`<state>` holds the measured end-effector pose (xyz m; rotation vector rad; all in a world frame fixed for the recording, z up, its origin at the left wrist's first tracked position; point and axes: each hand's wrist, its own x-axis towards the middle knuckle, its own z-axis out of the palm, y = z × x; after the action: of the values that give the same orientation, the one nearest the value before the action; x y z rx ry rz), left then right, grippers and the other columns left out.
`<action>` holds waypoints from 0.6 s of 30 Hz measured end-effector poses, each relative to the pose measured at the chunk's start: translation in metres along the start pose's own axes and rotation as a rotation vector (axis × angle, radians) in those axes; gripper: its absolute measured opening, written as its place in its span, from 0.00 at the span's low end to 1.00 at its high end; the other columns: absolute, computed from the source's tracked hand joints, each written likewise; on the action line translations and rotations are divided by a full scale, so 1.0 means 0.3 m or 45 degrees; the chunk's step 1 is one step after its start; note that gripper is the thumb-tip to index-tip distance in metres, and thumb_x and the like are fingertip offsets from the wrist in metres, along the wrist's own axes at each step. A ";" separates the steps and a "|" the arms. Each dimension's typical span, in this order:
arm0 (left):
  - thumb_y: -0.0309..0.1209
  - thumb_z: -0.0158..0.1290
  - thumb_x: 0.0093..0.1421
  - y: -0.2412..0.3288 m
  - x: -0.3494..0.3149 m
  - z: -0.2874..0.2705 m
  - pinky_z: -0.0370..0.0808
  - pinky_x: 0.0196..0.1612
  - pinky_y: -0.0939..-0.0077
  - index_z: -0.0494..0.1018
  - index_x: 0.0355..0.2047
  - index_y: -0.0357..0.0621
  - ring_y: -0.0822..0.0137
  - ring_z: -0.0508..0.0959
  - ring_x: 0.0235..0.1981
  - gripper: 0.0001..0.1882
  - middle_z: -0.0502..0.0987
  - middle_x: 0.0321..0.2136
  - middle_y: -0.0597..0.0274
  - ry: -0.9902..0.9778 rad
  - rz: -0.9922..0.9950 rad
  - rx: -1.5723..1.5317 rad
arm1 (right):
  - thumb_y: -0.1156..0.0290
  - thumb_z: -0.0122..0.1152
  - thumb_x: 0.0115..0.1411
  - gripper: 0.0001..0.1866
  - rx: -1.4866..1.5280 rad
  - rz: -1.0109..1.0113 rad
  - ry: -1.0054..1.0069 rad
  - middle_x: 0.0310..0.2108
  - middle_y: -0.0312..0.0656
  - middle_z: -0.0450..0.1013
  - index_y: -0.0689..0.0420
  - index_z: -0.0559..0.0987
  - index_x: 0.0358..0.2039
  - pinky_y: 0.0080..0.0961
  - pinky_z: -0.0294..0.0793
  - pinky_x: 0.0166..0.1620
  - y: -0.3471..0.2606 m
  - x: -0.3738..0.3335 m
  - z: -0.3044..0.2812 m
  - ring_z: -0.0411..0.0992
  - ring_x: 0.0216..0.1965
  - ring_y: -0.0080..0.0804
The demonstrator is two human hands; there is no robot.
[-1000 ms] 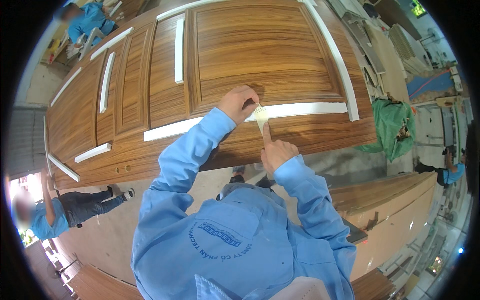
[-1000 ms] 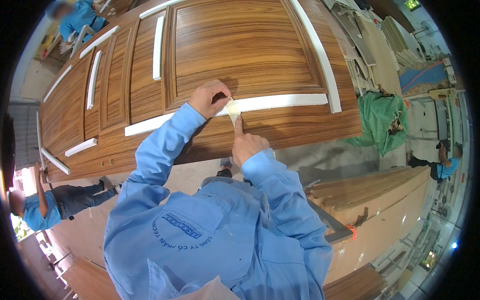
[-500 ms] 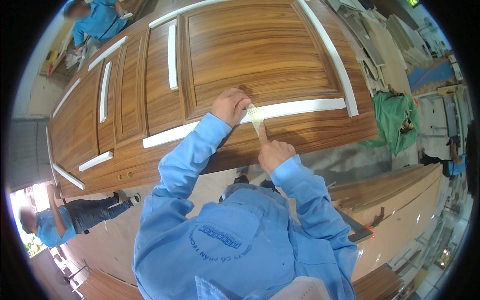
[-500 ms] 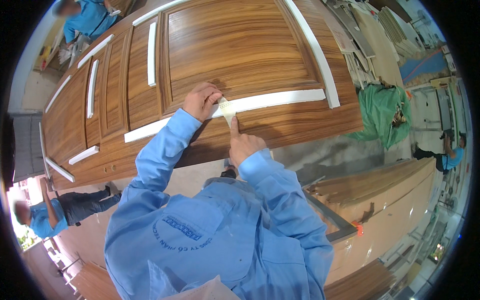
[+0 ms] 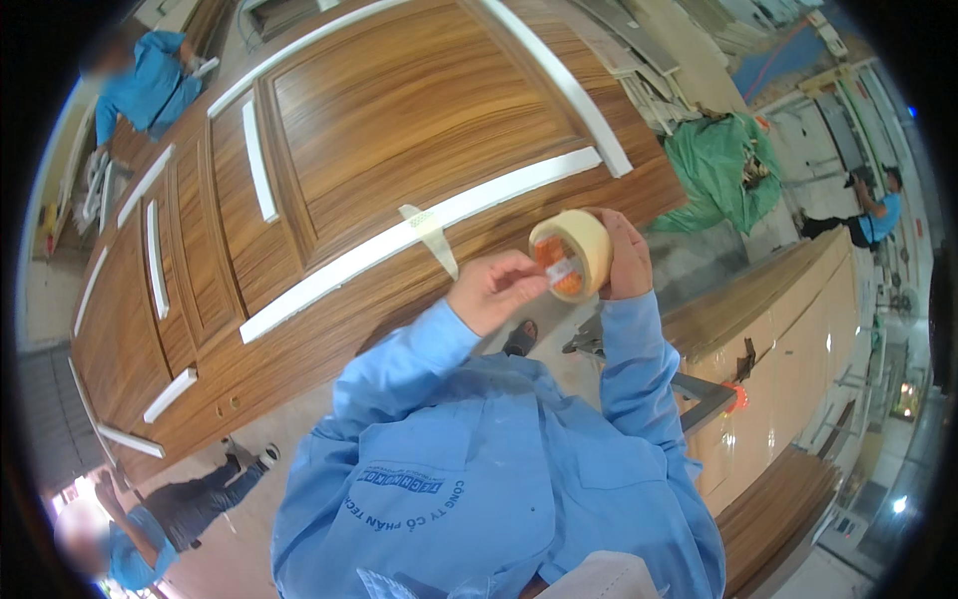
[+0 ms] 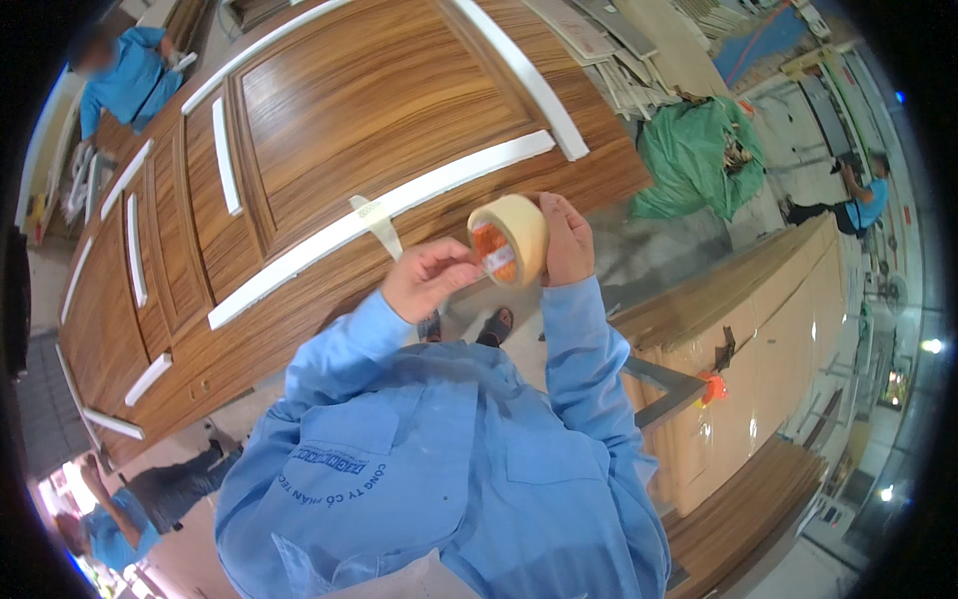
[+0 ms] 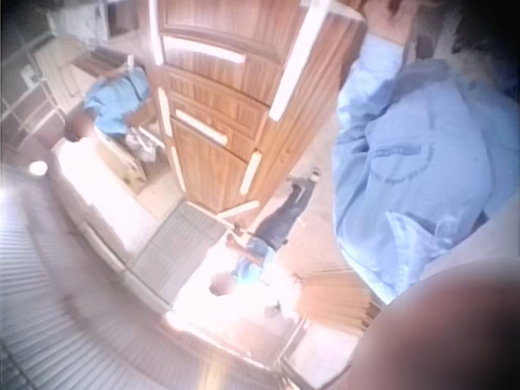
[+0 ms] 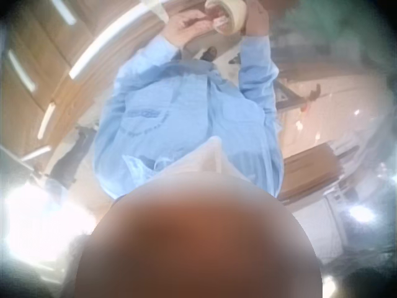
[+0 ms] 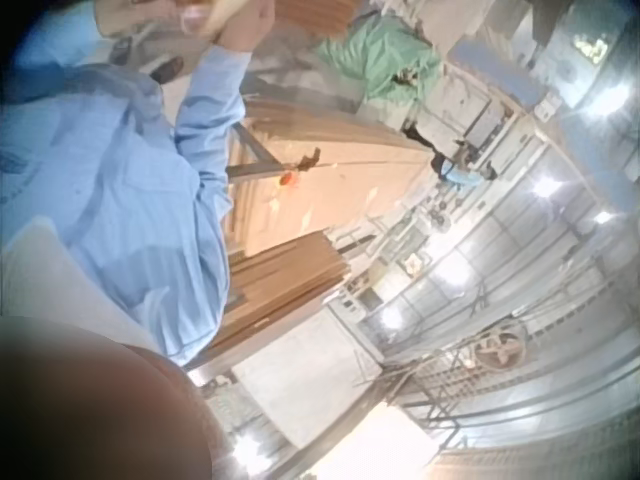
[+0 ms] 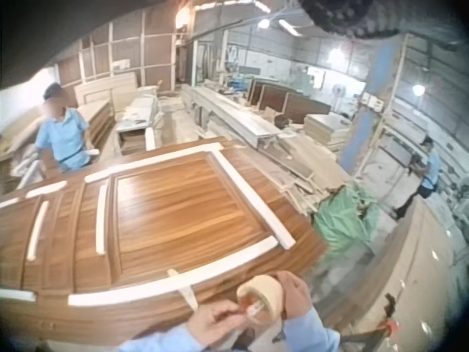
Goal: The person wipes a wooden door with a cloth, then places white protective strips along the door's edges and corners. They then use masking tape to secure the strips in place.
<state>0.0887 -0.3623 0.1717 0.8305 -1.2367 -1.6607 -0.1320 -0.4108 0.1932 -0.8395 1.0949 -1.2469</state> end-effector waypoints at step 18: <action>0.26 0.52 0.71 0.017 0.217 0.140 0.71 0.67 0.59 0.64 0.69 0.37 0.56 0.76 0.62 0.27 0.75 0.62 0.46 -0.140 0.003 -0.824 | 0.87 0.61 0.57 0.27 -1.948 -0.836 0.410 0.53 0.48 0.78 0.56 0.80 0.57 0.25 0.81 0.50 0.047 -0.174 -0.606 0.82 0.50 0.33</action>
<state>0.0276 -0.4072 0.1878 0.3389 -0.6852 -1.9587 -0.2999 -0.3436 0.1359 -2.3208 2.1618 -0.8614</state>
